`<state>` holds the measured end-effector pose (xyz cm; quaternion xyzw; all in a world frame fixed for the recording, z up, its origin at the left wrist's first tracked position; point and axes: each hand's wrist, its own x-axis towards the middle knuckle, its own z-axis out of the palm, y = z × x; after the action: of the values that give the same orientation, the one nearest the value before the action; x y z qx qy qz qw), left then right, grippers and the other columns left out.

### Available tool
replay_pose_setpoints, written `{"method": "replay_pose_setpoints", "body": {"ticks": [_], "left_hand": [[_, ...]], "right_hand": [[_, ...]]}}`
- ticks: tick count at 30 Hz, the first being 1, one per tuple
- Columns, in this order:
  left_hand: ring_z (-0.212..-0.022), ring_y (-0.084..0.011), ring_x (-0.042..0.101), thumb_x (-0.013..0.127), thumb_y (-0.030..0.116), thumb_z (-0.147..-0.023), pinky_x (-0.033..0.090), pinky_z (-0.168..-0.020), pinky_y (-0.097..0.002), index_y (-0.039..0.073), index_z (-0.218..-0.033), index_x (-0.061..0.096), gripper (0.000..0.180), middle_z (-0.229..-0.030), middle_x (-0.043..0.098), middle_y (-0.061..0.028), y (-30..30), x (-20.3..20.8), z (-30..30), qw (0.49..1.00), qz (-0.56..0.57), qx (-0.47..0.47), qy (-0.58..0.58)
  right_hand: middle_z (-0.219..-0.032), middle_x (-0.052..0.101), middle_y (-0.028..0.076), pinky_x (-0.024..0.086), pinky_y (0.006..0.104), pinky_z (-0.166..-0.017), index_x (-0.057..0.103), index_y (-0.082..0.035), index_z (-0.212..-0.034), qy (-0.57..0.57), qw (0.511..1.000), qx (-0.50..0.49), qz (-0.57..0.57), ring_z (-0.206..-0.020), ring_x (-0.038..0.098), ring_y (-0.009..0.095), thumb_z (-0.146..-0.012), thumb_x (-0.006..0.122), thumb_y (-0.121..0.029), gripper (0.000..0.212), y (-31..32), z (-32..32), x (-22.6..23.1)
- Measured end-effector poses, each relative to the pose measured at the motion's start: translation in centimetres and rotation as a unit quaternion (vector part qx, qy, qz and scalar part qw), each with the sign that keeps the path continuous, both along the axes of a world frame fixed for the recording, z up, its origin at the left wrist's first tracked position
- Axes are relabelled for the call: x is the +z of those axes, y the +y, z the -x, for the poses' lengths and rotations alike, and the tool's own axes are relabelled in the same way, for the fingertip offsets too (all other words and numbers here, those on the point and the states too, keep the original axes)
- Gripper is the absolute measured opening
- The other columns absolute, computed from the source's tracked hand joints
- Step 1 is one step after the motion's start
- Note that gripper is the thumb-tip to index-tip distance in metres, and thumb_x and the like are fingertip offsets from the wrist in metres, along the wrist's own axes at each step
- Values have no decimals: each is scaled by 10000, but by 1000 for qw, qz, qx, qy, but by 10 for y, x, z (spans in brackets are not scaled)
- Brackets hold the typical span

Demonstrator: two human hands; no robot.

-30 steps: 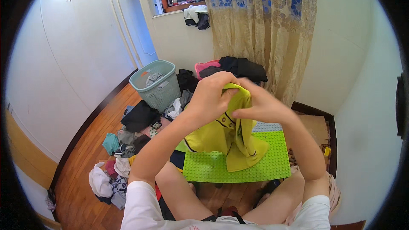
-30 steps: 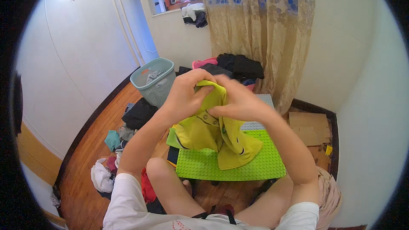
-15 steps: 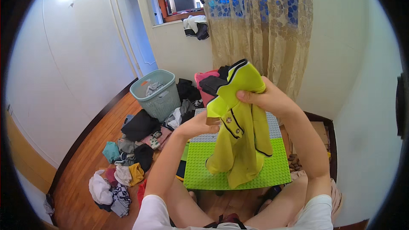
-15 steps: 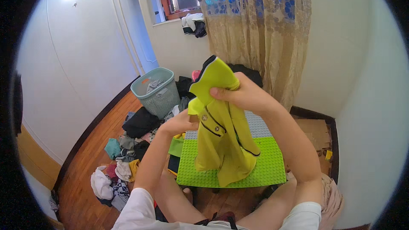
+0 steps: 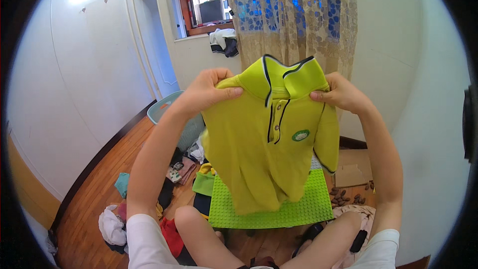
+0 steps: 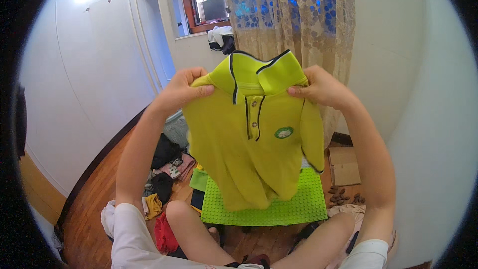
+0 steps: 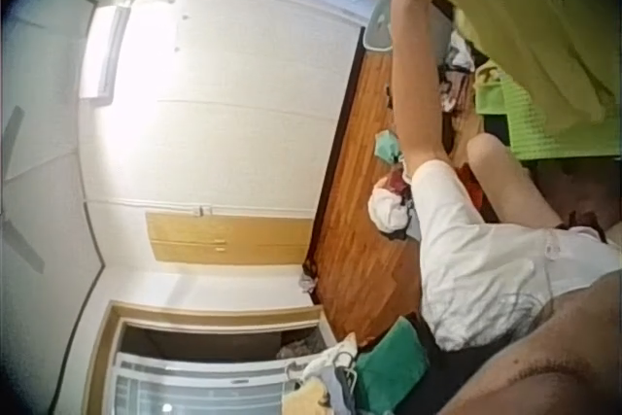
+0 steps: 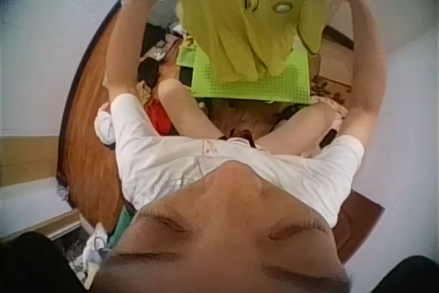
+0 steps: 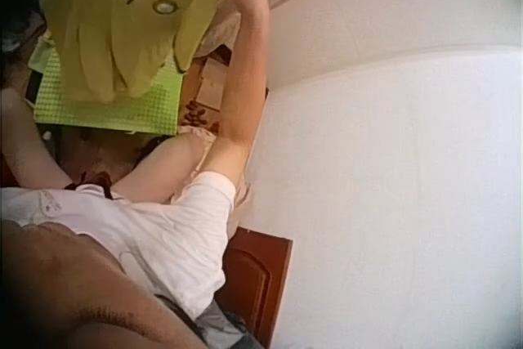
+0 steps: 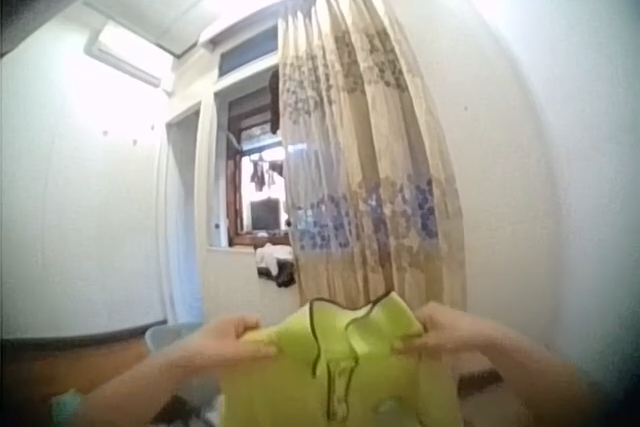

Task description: Folding various items of clothing including jeans, shirts, and towels on a flat surface.

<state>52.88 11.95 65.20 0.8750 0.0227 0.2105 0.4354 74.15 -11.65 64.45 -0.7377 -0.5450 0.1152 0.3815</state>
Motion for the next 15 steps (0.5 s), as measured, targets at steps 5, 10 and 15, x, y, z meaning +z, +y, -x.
{"method": "replay_pose_setpoints", "body": {"ticks": [5, 10, 15], "left_hand": [[-660, -38, 519, 713, 305, -741, 409, -576, -186, 62, -799, 565, 291, -717, 561, 30, -8, 43, 24, 999, -34, -24, -29], [-647, -73, 575, 655, 372, -790, 454, -560, -213, 30, -831, 592, 350, -741, 600, 3, -11, 53, 26, 998, -28, -43, -28], [-701, -130, 611, 589, 319, -835, 494, -601, -280, 13, -889, 590, 311, -790, 618, -58, 18, 37, -12, 980, 174, 52, 82]], "right_hand": [[-901, 644, 61, 469, 251, -749, 608, 15, -996, 90, 981, 92, -142, -796, 583, 90, -826, 627, -171, 253, -14, 23, 29], [-896, 632, 78, 498, 281, -708, 570, 32, -1014, 236, 953, 88, -169, -785, 612, 132, -855, 579, -168, 256, 1, 23, 35], [-867, 631, 108, 503, 320, -656, 579, 45, -965, 273, 952, -44, -133, -748, 618, 174, -857, 543, -157, 232, 38, 25, 32]]}}
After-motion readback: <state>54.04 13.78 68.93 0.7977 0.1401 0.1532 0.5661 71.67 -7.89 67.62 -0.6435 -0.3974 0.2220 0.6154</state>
